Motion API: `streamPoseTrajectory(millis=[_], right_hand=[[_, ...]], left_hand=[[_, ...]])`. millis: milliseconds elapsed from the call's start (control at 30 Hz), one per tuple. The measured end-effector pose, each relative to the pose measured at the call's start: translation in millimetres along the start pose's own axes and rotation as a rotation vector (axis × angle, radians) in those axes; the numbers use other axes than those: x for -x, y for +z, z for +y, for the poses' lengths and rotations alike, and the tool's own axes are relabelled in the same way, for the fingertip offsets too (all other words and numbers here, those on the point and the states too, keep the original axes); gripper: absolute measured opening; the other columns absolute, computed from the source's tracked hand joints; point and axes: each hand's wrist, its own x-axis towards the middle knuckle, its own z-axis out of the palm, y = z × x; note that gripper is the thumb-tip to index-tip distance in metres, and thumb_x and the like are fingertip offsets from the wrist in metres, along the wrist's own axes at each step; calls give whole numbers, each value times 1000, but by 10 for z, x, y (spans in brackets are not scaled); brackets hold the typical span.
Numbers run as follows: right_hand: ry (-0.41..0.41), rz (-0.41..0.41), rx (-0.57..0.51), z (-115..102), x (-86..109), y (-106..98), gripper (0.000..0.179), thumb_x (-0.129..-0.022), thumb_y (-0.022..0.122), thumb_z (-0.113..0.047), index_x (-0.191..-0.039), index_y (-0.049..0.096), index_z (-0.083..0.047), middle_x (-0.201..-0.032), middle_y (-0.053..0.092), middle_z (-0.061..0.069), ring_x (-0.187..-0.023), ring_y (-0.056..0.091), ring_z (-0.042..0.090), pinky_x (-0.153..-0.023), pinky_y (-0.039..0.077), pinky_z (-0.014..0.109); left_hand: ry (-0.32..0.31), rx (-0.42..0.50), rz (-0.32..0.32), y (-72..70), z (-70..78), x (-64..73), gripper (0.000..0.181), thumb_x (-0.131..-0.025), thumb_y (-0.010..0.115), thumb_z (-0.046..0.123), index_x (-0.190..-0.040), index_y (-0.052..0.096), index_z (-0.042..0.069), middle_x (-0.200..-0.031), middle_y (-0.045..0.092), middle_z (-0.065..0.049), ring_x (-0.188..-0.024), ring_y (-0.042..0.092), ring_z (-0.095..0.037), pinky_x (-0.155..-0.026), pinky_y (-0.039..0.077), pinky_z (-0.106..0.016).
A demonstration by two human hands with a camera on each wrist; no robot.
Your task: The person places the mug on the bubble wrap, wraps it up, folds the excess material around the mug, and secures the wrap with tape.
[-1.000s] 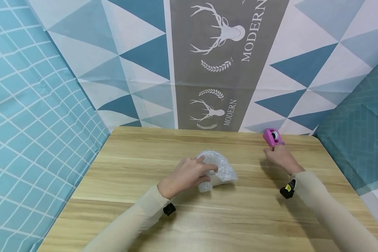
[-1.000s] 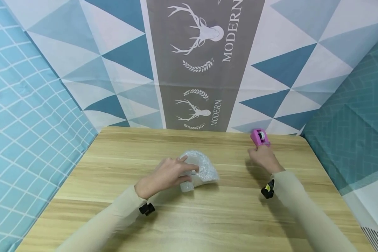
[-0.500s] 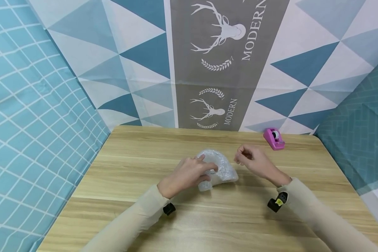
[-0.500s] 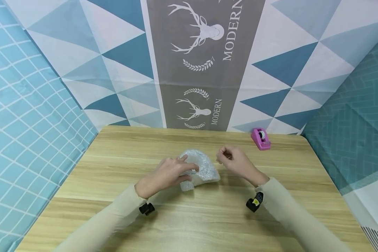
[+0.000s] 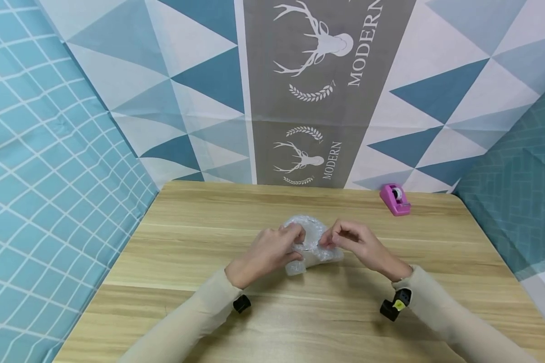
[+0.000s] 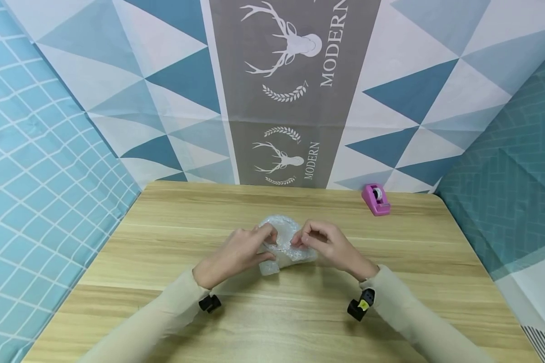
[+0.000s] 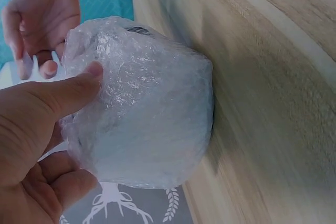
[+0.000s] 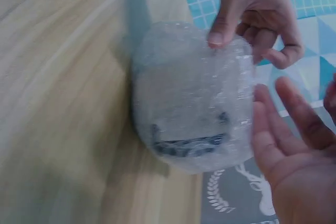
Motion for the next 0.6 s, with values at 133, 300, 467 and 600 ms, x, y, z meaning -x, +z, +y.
streamPoseTrajectory(millis=[133,300,467,600], right_hand=[[-41,-89,39,-43,-27,-9,15,-100,52,7,-92,63,3,-104,73,20,-100,70,22,-92,58,25],[-17,-179,76,-60,-24,11,18,-101,53,5,-87,57,-7,-106,76,18,-102,70,26,-84,57,27],[11,-223,119,-60,-3,25,22,-102,53,1,-88,55,-15,-112,77,16,-110,72,25,-86,59,35],[-14,-243,170,-66,-6,23,22,-101,54,4,-88,55,-14,-113,77,14,-110,73,25,-86,61,36]], left_hand=[[-38,44,20,1,-16,-8,48,-77,89,38,-103,56,14,-86,63,4,-58,39,-4,-49,38,-17],[-40,81,24,5,-25,3,37,-77,90,37,-82,60,16,-94,61,2,-63,47,-3,-53,41,-14],[-18,156,31,-4,-46,22,31,-78,91,31,-76,64,16,-97,63,2,-68,57,-7,-60,48,-14],[9,250,-18,-56,-82,11,24,-79,89,27,-80,70,13,-101,67,-1,-82,67,-14,-76,56,-15]])
